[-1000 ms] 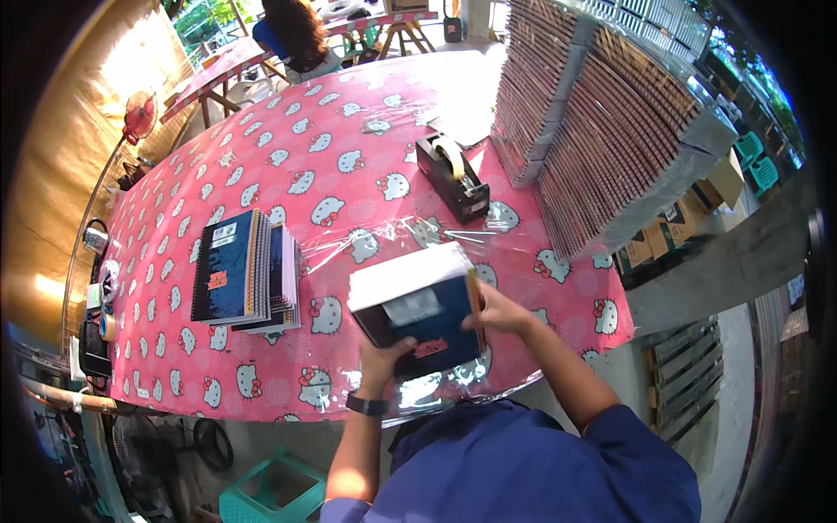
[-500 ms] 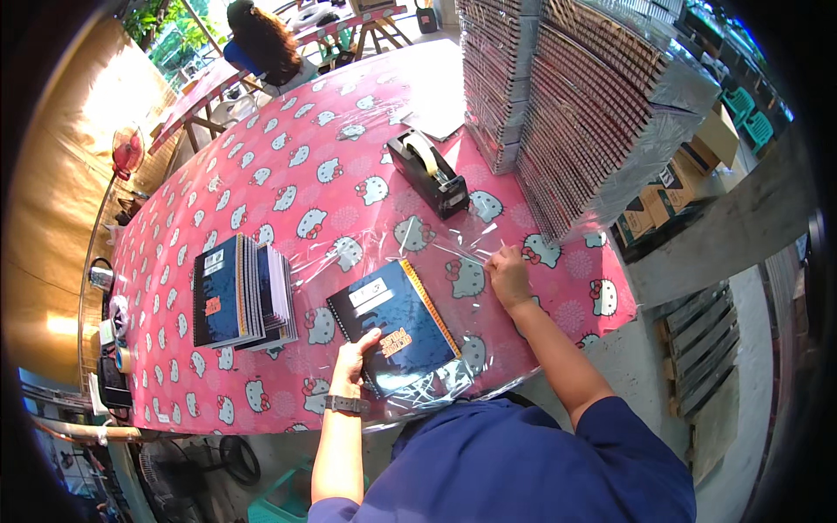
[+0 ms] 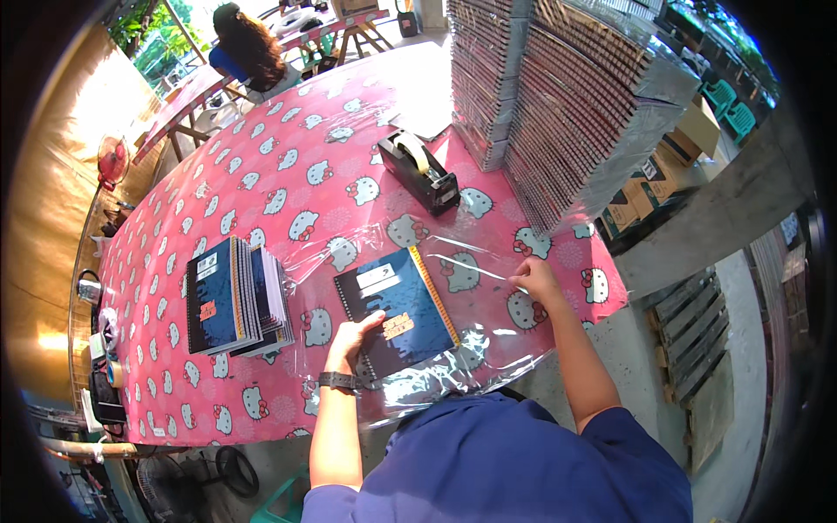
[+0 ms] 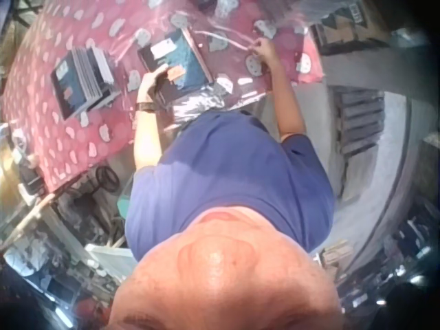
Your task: The person places notebooks into plastic bags, folds the bags, and seals them using a tape dispenser.
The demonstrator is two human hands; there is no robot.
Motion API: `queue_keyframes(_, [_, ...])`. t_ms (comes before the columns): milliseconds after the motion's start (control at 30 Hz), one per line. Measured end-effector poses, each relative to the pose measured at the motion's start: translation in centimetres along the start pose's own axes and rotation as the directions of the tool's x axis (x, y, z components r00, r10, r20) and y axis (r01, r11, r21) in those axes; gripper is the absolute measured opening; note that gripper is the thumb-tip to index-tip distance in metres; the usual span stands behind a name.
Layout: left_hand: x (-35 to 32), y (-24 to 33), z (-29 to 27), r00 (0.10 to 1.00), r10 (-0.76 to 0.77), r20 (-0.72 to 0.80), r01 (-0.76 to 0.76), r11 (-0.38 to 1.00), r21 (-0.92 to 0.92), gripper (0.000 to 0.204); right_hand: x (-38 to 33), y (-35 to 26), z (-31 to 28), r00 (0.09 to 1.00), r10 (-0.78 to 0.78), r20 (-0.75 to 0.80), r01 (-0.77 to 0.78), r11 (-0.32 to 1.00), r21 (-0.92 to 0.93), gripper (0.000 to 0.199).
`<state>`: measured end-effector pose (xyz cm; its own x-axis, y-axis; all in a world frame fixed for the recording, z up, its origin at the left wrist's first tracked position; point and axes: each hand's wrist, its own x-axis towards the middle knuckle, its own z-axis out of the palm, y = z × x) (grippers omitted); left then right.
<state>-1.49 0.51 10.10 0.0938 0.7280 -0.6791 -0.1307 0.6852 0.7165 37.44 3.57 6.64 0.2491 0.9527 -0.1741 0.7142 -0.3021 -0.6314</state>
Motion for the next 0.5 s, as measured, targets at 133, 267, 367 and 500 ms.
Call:
queue_keyframes(133, [-0.6,-0.5,0.0,0.999,-0.040,0.019,0.042,0.990,-0.131,0.034,-1.2,0.5,-0.5,0.998,-0.044,-0.050,0.060,0.920,0.387,0.019])
queue_keyframes(267, [-0.5,-0.4,-0.2,1.000,-0.024,0.005,0.024,1.000,-0.008,0.045,-3.3,-4.4,-2.1,0.997,-0.064,-0.032,0.071,0.938,0.340,0.013])
queue_keyframes(367, [-0.7,-0.9,-1.0,0.996,-0.056,-0.064,0.065,0.988,0.138,0.068,-4.2,-5.7,-3.1,0.972,-0.181,0.153,0.072,0.840,0.538,0.013])
queue_keyframes(500, [-3.7,-0.7,-1.4,0.619,0.728,-0.294,-0.238,0.531,0.813,0.078,-6.4,-10.3,-4.4,0.860,-0.232,0.455,-0.198,0.670,0.715,0.020])
